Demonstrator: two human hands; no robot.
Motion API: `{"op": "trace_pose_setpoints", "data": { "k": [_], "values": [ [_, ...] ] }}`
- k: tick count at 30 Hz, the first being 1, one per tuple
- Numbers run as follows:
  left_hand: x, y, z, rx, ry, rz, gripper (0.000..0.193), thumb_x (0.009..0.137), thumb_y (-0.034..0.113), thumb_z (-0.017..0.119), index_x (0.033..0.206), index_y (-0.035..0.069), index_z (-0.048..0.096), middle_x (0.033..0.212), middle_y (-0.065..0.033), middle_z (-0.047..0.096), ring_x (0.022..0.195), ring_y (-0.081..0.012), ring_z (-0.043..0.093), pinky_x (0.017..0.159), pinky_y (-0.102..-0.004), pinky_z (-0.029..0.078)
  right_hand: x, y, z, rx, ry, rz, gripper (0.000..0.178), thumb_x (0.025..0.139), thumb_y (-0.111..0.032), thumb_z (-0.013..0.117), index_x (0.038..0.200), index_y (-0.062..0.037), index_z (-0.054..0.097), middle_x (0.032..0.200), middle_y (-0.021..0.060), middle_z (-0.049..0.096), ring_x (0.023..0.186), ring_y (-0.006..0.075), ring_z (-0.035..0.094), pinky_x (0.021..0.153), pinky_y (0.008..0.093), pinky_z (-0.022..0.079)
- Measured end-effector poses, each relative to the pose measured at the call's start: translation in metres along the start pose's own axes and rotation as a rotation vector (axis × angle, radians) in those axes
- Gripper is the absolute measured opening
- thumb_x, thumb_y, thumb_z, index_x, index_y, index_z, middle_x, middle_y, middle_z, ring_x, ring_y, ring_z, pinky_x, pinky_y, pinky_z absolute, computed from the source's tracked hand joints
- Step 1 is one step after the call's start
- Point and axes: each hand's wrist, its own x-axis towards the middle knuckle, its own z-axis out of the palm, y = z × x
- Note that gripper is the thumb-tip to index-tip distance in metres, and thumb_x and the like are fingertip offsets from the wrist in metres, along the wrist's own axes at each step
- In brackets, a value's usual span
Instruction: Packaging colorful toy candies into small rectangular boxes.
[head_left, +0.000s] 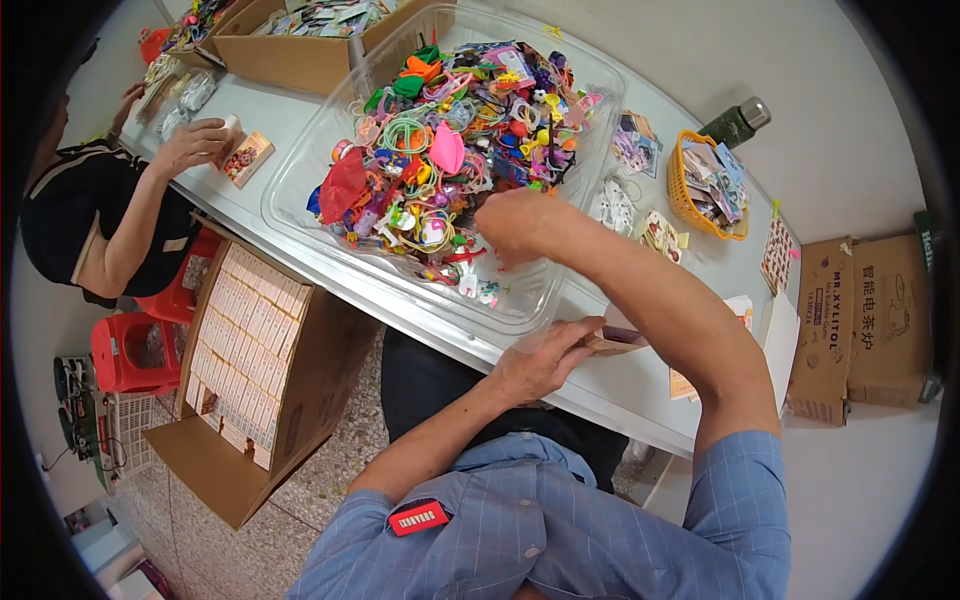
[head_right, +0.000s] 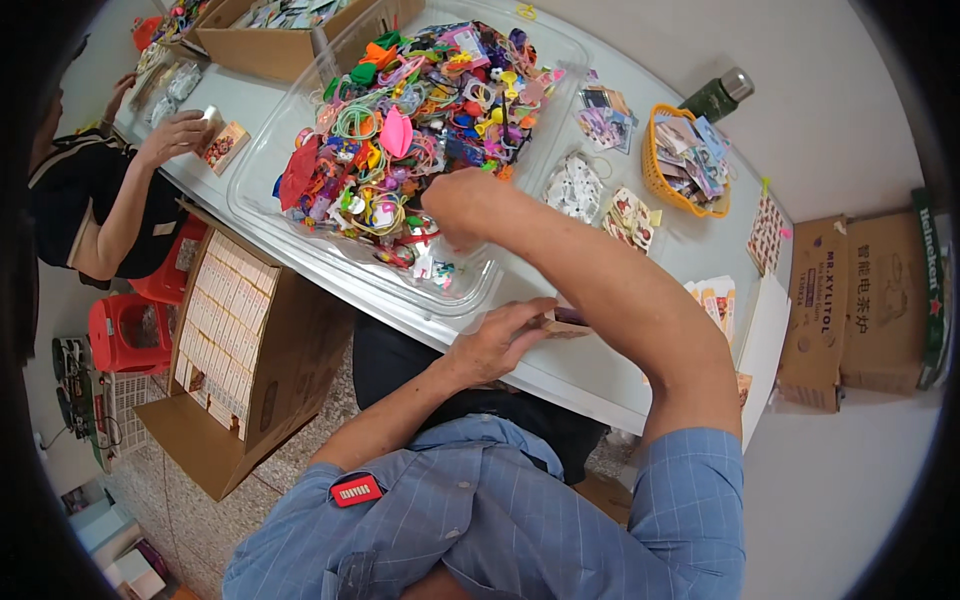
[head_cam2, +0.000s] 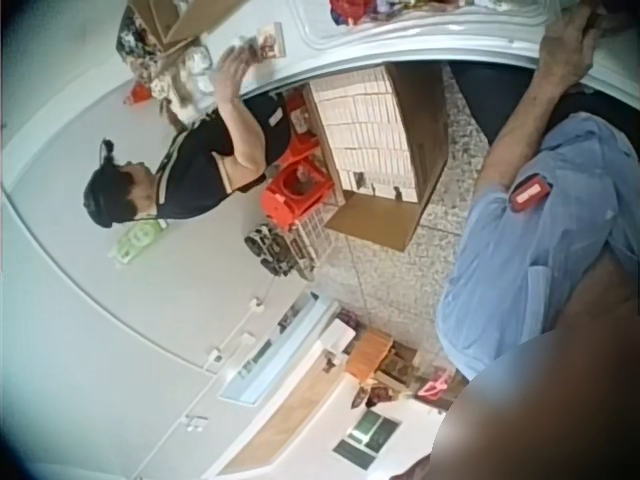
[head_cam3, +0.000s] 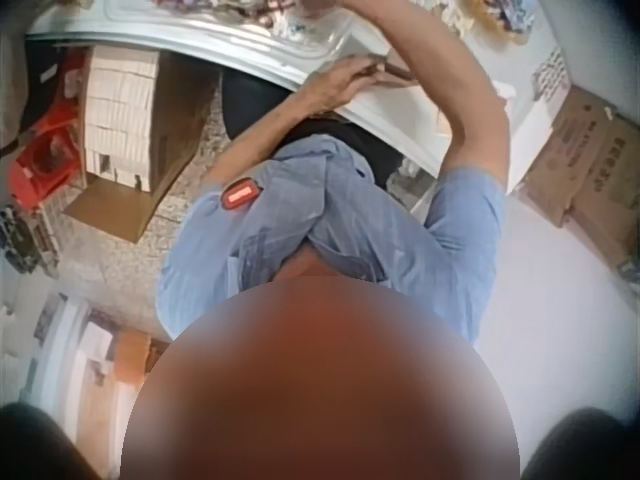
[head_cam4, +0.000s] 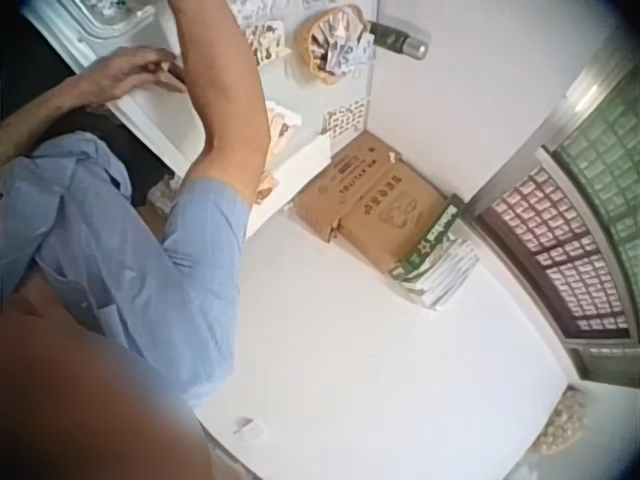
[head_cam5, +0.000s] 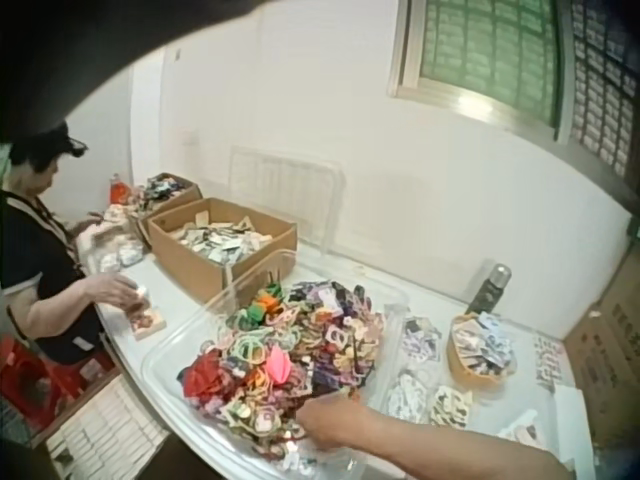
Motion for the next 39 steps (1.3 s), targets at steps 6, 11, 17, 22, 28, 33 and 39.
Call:
{"op": "trace_pose_setpoints", "data": {
  "k": [6,11,17,22,28,33,39],
  "values": [
    [-0.002,-0.005,0.002,-0.059,-0.038,-0.061,0.048,0.093,-0.004,0.067,0.138,0.003,0.055,0.115,-0.0187,0.068,0.103,-0.0320,0.070,0.091,-0.0392,0.056,0.001,-0.023,0.009,-0.098,-0.051,0.013,0.021,0.076,-0.014,0.074,0.095,-0.0043,0.079,0.098,0.0165,0.076,0.093,0.0331,0.075,0.077,0.0430,0.061],
    [0.001,0.000,-0.001,-0.021,-0.046,-0.092,0.048,0.093,-0.004,0.067,0.139,0.002,0.053,0.112,-0.0191,0.068,0.102,-0.0312,0.070,0.093,-0.0385,0.056,0.001,-0.030,0.018,-0.114,-0.077,-0.009,0.021,0.077,-0.013,0.074,0.095,-0.0029,0.079,0.098,0.0160,0.076,0.095,0.0339,0.075,0.079,0.0440,0.060],
    [-0.002,-0.002,0.000,-0.014,0.002,-0.049,0.048,0.093,-0.002,0.067,0.139,0.004,0.054,0.111,-0.0174,0.068,0.102,-0.0311,0.069,0.089,-0.0408,0.055,0.004,-0.025,0.016,-0.043,-0.128,-0.130,0.026,0.075,-0.016,0.079,0.095,0.0009,0.077,0.100,0.0174,0.076,0.098,0.0375,0.073,0.083,0.0442,0.060],
    [0.001,0.000,0.003,-0.002,-0.009,-0.019,0.043,0.099,0.013,0.063,0.140,0.010,0.053,0.111,-0.0174,0.067,0.104,-0.0373,0.066,0.086,-0.0452,0.054,-0.010,-0.012,-0.014,0.117,-0.228,-0.225,0.023,0.077,-0.016,0.075,0.092,0.0012,0.075,0.082,0.0185,0.073,0.074,0.0348,0.070,0.069,0.0442,0.056],
    [0.002,0.007,-0.004,-0.030,-0.043,-0.055,0.044,0.095,0.006,0.067,0.138,0.005,0.056,0.114,-0.0168,0.068,0.104,-0.0344,0.067,0.091,-0.0422,0.054,-0.101,0.020,-0.042,0.711,0.275,-0.217,0.015,0.079,-0.014,0.074,0.086,-0.0006,0.072,0.074,0.0086,0.069,0.063,0.0183,0.064,0.060,0.0354,0.050],
    [-0.001,0.004,-0.007,-0.002,-0.032,-0.044,0.045,0.093,0.001,0.069,0.137,0.004,0.058,0.119,-0.0185,0.069,0.102,-0.0308,0.071,0.089,-0.0377,0.057,-0.191,0.025,-0.002,0.903,0.486,-0.004,0.013,0.080,-0.010,0.076,0.089,-0.0011,0.072,0.079,0.0046,0.069,0.072,0.0129,0.063,0.063,0.0290,0.048],
    [0.002,0.009,-0.005,-0.011,-0.031,-0.078,0.046,0.095,0.006,0.067,0.139,0.010,0.056,0.108,-0.0167,0.068,0.096,-0.0352,0.067,0.083,-0.0425,0.053,-0.221,0.011,0.058,0.854,0.541,0.124,0.013,0.079,-0.006,0.078,0.091,-0.0017,0.073,0.081,0.0084,0.070,0.072,0.0202,0.064,0.066,0.0326,0.050]
  ]
}}
